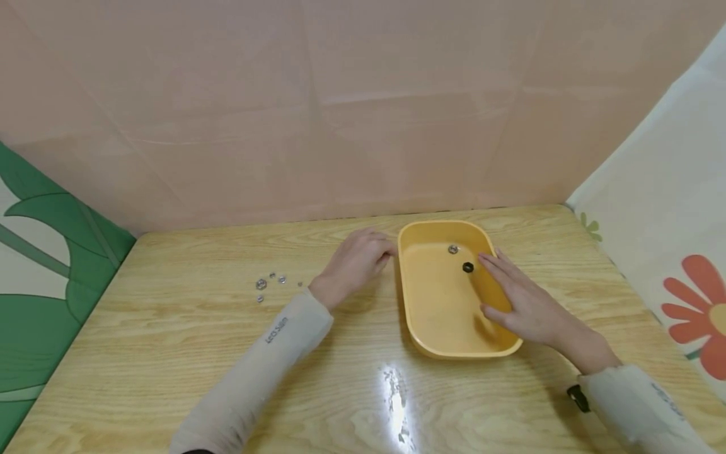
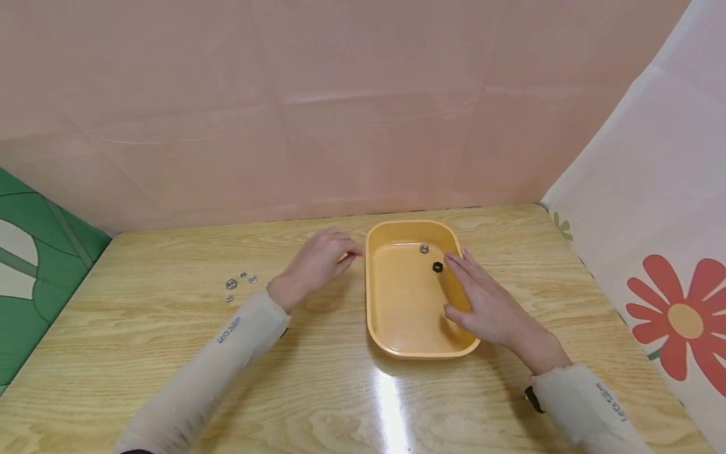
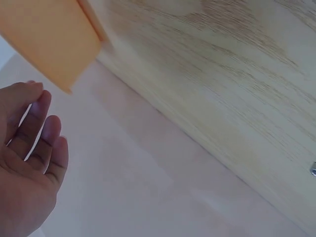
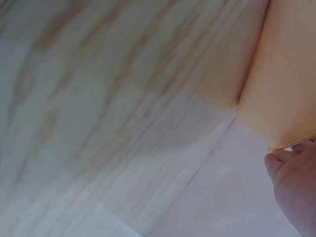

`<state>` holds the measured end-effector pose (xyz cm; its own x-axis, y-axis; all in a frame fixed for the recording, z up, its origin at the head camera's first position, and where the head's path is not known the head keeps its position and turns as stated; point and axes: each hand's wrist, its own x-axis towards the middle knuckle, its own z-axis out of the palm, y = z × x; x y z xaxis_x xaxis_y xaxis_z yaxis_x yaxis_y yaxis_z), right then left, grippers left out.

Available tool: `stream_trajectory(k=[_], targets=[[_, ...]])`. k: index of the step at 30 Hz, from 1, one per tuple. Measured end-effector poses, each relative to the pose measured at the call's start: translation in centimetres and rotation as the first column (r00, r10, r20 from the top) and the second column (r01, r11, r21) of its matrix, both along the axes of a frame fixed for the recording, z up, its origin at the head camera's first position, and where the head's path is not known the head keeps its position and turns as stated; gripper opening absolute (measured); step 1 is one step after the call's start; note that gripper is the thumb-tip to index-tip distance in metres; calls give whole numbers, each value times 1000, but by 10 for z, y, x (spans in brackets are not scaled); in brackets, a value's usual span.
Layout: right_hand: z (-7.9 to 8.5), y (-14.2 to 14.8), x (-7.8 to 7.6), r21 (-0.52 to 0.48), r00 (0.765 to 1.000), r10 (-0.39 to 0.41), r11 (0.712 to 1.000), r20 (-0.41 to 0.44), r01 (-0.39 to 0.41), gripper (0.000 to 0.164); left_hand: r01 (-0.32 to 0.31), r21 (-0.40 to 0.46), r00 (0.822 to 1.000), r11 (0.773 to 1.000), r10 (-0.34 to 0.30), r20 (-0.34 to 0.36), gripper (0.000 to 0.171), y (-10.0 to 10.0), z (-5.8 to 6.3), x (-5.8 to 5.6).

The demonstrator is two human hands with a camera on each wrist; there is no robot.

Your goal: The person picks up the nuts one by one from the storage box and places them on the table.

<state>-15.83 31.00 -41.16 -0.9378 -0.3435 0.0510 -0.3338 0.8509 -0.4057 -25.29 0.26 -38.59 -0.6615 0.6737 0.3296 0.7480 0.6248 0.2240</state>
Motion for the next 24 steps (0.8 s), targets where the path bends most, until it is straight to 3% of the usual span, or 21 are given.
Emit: stream_trajectory(k=[8,16,24], targets=[[1,0,1,1,1000,-4,1000,13,4,84,-26,6,999,1000,26,33,23,-9,-1,-1],[0,0,0,1,1000,1,1000,2,-1,83,-43,7,999,999,43,21,19,-21,-5,-1],[0,0,0,1,1000,-1,1000,3,1,83,-84,-1,995,996,84,59,16,-33,-8,-3]])
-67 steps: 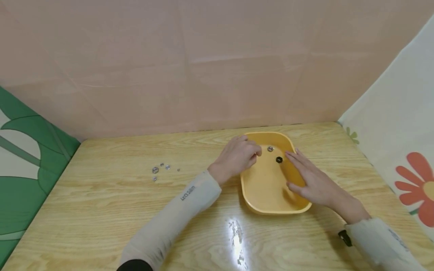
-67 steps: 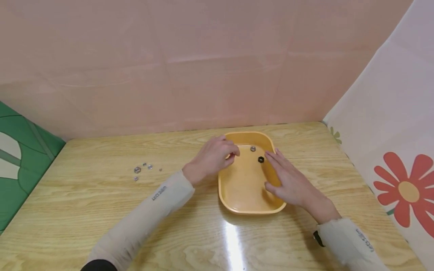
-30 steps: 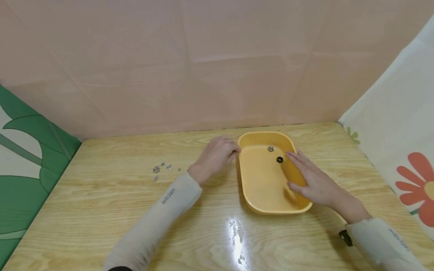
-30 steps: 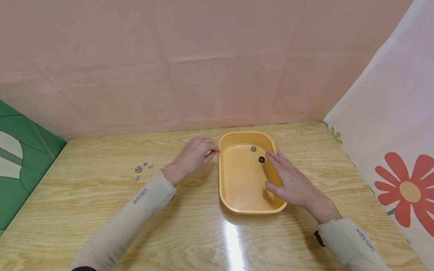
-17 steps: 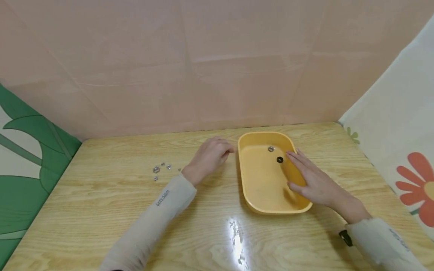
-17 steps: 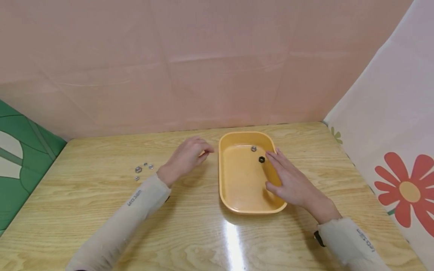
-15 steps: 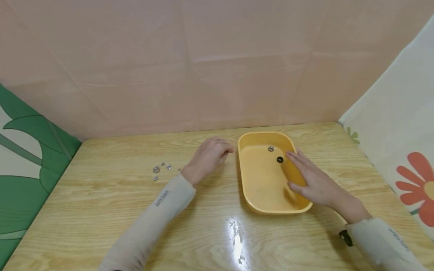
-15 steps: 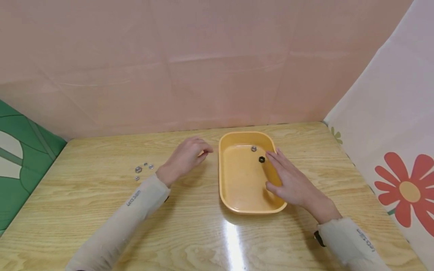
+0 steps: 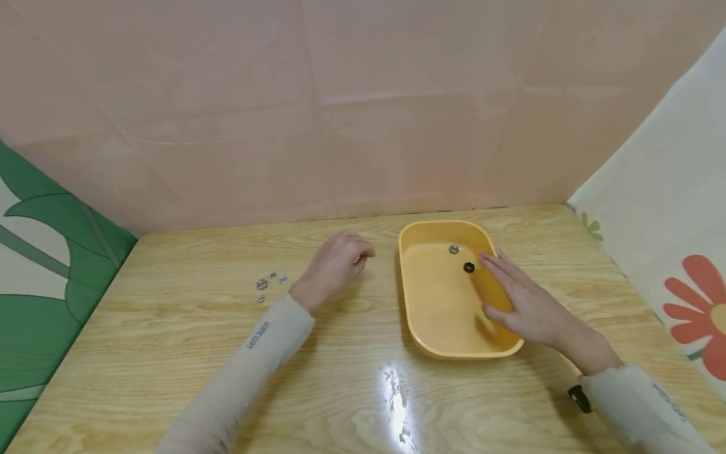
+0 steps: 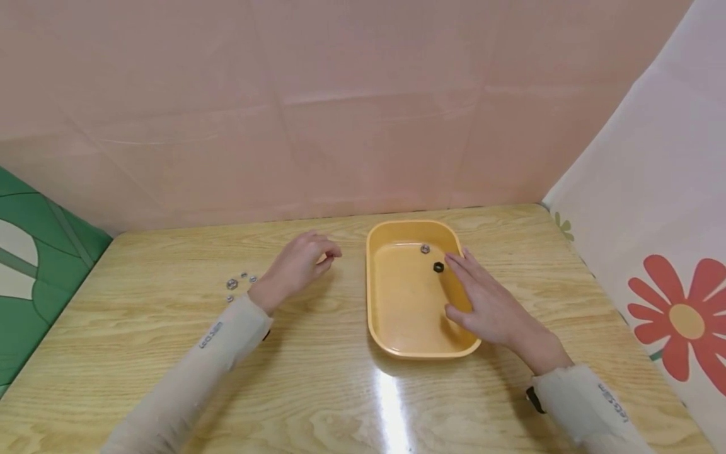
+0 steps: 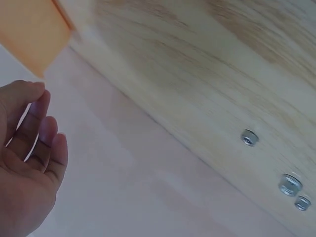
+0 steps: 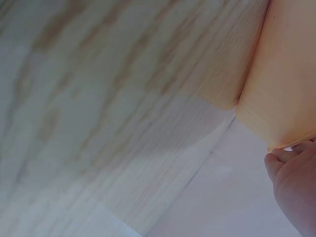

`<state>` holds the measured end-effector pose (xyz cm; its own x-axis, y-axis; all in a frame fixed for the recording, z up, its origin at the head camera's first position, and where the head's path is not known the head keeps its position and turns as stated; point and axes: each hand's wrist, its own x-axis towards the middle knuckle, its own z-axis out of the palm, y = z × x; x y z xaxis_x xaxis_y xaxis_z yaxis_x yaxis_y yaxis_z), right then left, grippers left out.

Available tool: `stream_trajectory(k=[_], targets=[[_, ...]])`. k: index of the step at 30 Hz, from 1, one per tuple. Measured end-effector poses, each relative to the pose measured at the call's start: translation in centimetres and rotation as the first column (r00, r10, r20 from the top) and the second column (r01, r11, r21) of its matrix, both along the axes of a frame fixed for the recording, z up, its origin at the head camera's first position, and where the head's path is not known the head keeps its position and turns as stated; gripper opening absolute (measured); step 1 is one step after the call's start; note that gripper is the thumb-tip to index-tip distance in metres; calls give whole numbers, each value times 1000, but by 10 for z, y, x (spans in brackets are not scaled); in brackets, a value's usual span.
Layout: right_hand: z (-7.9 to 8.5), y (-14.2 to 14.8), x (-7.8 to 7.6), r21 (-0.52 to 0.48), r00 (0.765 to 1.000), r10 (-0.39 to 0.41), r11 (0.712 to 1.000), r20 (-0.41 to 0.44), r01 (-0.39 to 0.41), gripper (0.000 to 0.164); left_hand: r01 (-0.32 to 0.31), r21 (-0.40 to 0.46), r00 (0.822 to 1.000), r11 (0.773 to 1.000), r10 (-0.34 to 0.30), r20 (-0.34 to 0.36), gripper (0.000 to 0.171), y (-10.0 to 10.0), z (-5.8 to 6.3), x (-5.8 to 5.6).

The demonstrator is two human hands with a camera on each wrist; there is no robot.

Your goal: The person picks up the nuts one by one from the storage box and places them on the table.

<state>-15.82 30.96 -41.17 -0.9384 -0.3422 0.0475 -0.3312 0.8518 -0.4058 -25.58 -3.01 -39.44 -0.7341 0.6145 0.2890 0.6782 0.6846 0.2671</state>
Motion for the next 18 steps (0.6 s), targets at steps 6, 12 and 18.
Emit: stream_trajectory(k=[6,12,18], targets=[[-1,0,0,4,1000,0,1000,-8,0,84,-17,7,1000,1000,17,-8,16,-7,-2,-1],[0,-1,0,-1,1000,2,1000,-6,-2,83,-50,-2,999,999,50,-3,17,-13,-3,-1],[0,-1,0,-4,1000,5,1000,-10,-5,83,-57,-13,998,998,56,-17,17,-20,-4,-2]])
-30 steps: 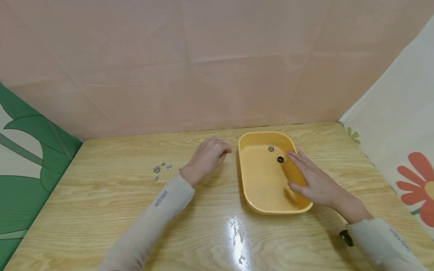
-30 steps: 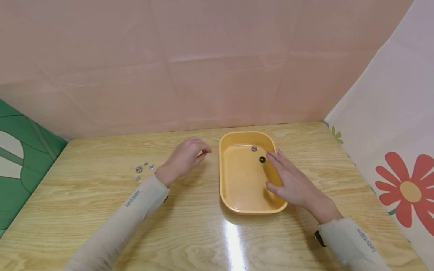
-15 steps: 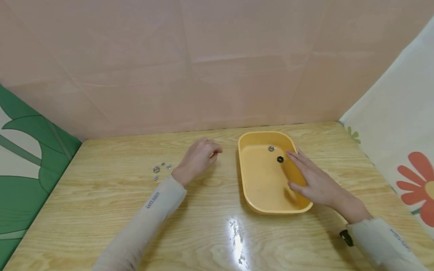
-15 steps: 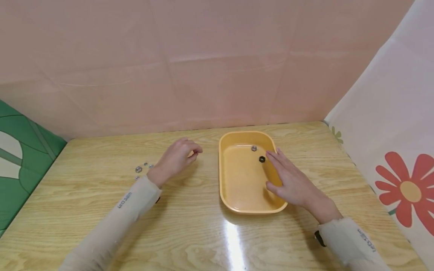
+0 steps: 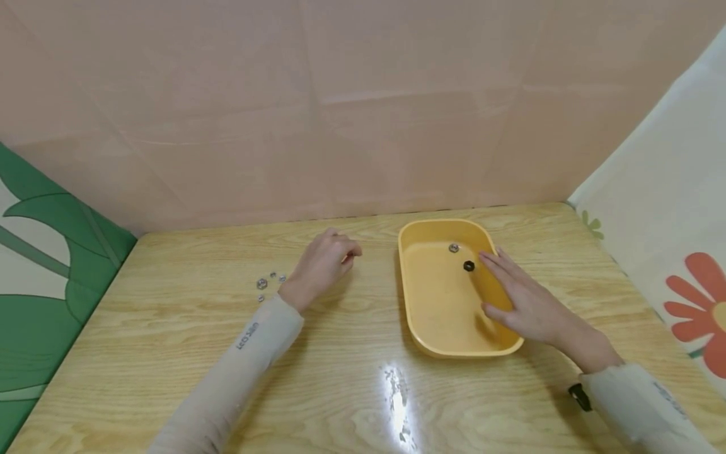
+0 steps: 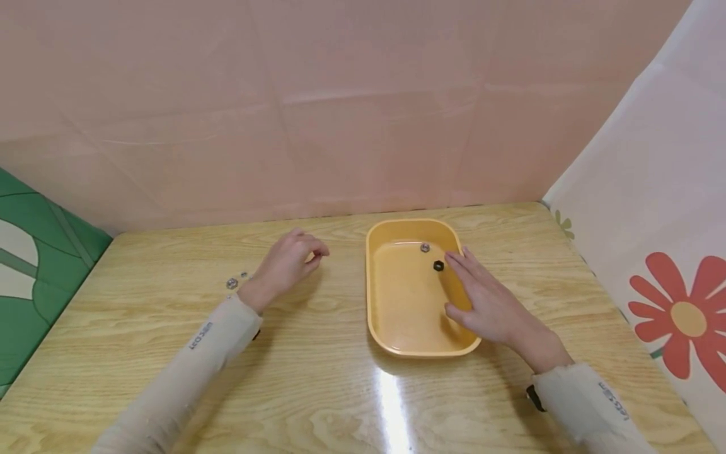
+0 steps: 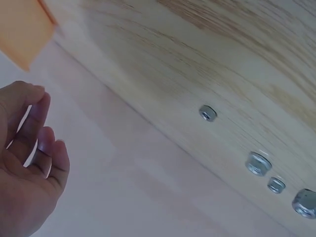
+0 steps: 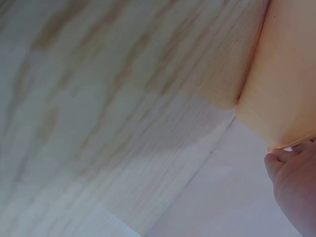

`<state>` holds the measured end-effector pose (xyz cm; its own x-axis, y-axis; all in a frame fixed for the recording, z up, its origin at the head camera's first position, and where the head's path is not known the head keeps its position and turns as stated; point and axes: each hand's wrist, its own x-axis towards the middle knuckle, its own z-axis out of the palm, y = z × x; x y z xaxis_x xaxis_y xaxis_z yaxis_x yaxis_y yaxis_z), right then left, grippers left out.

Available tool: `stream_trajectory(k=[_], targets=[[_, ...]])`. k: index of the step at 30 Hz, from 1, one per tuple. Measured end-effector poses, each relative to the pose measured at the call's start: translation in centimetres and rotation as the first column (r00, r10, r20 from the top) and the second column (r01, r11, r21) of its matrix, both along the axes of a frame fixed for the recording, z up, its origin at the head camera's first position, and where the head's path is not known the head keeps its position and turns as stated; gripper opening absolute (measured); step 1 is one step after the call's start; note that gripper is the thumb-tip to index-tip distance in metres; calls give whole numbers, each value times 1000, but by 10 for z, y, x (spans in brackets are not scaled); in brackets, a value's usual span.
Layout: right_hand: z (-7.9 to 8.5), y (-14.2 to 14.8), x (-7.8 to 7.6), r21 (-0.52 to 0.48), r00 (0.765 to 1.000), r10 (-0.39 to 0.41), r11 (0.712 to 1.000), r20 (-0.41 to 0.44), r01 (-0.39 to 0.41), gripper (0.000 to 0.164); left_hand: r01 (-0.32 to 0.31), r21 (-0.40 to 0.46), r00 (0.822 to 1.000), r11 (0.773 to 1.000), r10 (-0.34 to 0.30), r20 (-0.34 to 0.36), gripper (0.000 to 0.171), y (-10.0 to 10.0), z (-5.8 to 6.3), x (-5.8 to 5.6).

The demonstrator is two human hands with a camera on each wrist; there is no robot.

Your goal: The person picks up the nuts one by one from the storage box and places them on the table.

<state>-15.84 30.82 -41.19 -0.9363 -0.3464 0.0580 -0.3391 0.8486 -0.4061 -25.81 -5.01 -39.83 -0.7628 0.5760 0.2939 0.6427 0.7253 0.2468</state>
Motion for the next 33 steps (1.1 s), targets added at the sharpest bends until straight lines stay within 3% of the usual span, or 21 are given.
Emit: stream_trajectory(k=[8,33], targets=[[1,1,0,6,1000,-6,1000,12,6,84,-13,-18,999,1000,12,-42,17,-12,-2,-4],[1,2,-1,-3,1000,-6,1000,12,6,84,-115,-70,992,991,118,41,14,-41,-11,-6]])
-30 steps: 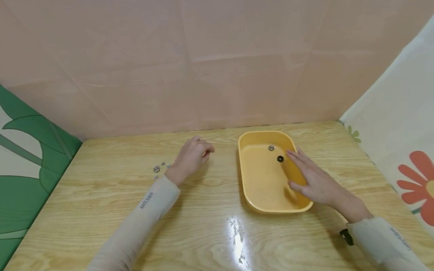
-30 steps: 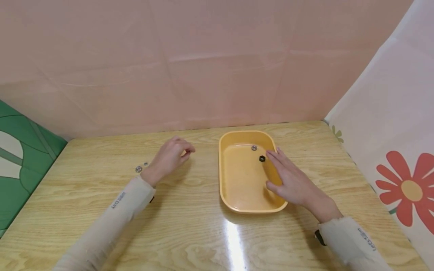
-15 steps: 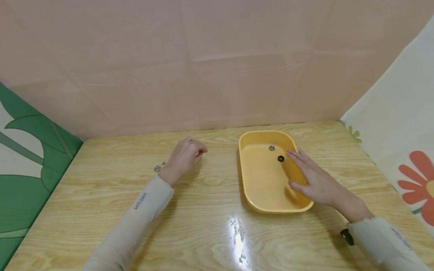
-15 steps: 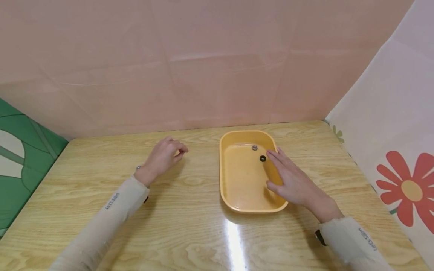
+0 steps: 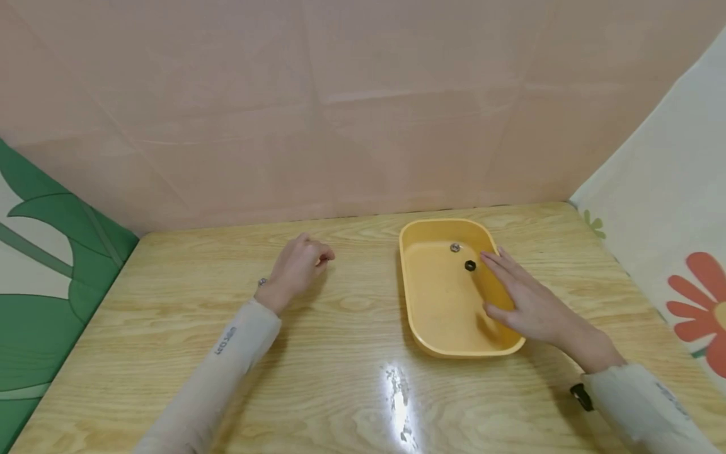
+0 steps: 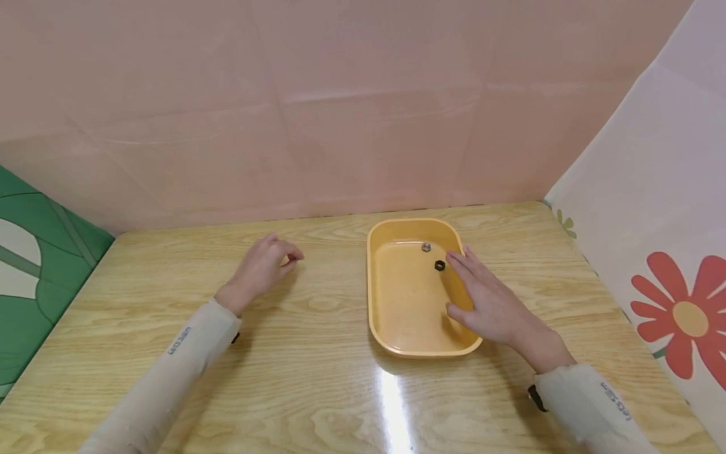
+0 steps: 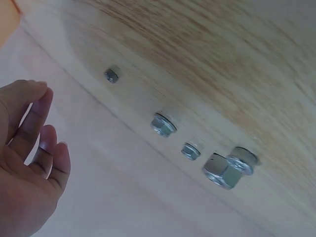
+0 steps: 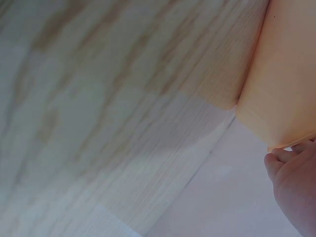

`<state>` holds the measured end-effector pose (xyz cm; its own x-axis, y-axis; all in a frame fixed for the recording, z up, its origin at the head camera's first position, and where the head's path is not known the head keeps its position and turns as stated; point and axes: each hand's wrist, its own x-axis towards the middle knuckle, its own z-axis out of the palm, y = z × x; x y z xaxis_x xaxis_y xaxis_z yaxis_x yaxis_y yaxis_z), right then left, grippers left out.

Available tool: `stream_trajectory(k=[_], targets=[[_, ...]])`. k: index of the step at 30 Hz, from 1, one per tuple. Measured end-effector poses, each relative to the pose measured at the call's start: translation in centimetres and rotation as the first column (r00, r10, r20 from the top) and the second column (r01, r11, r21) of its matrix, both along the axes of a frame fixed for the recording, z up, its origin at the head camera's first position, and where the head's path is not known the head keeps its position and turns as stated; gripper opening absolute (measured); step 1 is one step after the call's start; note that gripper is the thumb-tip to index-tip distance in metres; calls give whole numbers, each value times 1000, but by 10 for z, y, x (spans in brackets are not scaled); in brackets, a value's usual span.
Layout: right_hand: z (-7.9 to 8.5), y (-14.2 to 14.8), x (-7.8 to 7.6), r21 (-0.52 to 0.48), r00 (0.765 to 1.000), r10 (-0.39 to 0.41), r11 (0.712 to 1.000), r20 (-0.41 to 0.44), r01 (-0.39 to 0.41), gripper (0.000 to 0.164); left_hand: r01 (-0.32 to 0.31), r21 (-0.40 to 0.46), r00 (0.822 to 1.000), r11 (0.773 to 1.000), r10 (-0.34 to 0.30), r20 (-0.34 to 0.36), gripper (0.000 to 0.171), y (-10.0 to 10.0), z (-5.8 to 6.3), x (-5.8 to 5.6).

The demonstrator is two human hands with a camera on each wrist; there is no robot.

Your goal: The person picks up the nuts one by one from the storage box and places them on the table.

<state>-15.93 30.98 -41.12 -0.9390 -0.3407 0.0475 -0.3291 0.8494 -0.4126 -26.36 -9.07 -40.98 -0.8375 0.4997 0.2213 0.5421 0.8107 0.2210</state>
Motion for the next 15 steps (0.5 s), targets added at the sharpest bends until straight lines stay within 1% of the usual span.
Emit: stream_trajectory(k=[3,9,15], targets=[[0,0,0,0,1000,2,1000,0,-2,84,-9,3,1000,1000,8,8,14,-3,-1,-1],[0,0,0,-1,1000,-1,1000,7,1,84,-4,2,1000,1000,4,21,11,-10,-3,-1],[-1,0,0,1,1000,-3,1000,2,3,85,-1,-7,1000,1000,1,8,7,-17,-6,-3]])
